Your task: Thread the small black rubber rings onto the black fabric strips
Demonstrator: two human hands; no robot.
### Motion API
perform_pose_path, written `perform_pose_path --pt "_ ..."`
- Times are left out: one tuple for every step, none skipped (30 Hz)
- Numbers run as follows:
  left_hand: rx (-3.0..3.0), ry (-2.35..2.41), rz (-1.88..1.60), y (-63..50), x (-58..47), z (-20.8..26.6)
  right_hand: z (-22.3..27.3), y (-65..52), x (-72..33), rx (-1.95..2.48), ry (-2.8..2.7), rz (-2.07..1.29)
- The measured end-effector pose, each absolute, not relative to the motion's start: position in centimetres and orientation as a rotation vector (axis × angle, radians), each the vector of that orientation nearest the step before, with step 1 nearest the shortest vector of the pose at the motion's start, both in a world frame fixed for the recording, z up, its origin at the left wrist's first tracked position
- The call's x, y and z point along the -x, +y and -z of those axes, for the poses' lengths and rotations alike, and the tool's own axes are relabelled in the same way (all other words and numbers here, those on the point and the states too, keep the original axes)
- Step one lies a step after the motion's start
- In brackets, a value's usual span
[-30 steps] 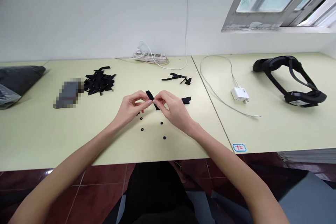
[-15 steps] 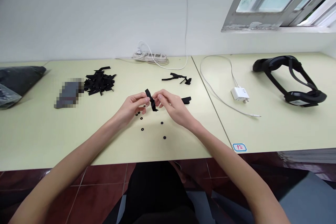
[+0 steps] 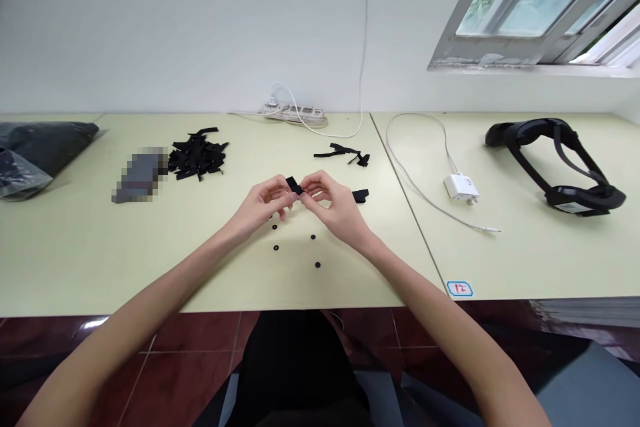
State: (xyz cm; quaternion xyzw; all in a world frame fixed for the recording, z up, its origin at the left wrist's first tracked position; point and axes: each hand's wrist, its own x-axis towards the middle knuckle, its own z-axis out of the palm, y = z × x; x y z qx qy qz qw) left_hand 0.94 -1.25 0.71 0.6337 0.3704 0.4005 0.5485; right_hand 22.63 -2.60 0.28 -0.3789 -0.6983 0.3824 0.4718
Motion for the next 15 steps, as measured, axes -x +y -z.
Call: perform_pose_path --pt "-1.53 0.88 -0.949 -1.28 -0.93 -0.72 -0.26 -2.57 -22.67 0.939 -1.699 -0.946" --pt "-1.556 0.885 -0.945 -1.34 -0.92 -0.73 -0.26 -2.54 -22.71 0.95 -1.697 -0.946" --pt "-1.577 0.893 -0.936 -1.41 -0.9 -0.75 -0.3 -2.52 -22.74 0.958 -1.703 -0.941" --pt "-1.593 0.904 -0.924 -1.5 -0.87 -0.77 -0.37 -2.52 -22.76 0.962 -1.717 -0.933" --pt "-1.604 0.918 -0.908 -1.58 -0.84 -0.79 -0.45 -2.53 -22.78 0.961 -1.735 -0.924" --pt "-1.61 0.931 -0.893 -1.66 -0.82 -0.81 -0.53 -2.56 -22.79 0.957 -1.755 -0.913" --pt "-1.615 0.94 -0.885 -1.71 -0.8 -0.82 -0.6 -2.59 -22.79 0.953 -1.777 -0.901" --pt "-1.62 0.941 -0.889 -1.74 -0.8 -0.84 -0.64 -2.63 -22.79 0.951 -1.798 -0.888" --pt "-1.624 0.936 -0.901 -1.74 -0.81 -0.85 -0.66 -2.68 -22.78 0.952 -1.818 -0.874" --pt "-1.627 0.929 -0.919 -1.71 -0.82 -0.88 -0.64 -2.71 -22.78 0.955 -1.837 -0.859" --pt "-1.627 0.922 -0.938 -1.65 -0.84 -0.91 -0.61 -2.74 -22.78 0.957 -1.853 -0.845" --pt "-1.623 0.917 -0.955 -1.58 -0.85 -0.96 -0.56 -2.75 -22.78 0.959 -1.867 -0.834" --pt "-1.616 0.914 -0.969 -1.5 -0.85 -1.01 -0.53 -2.75 -22.79 0.959 -1.876 -0.83" --pt "-1.609 0.915 -0.98 -1.41 -0.83 -1.06 -0.51 -2.75 -22.81 0.958 -1.881 -0.831" --pt "-1.603 0.919 -0.987 -1.32 -0.79 -1.1 -0.5 -2.73 -22.84 0.958 -1.882 -0.84"
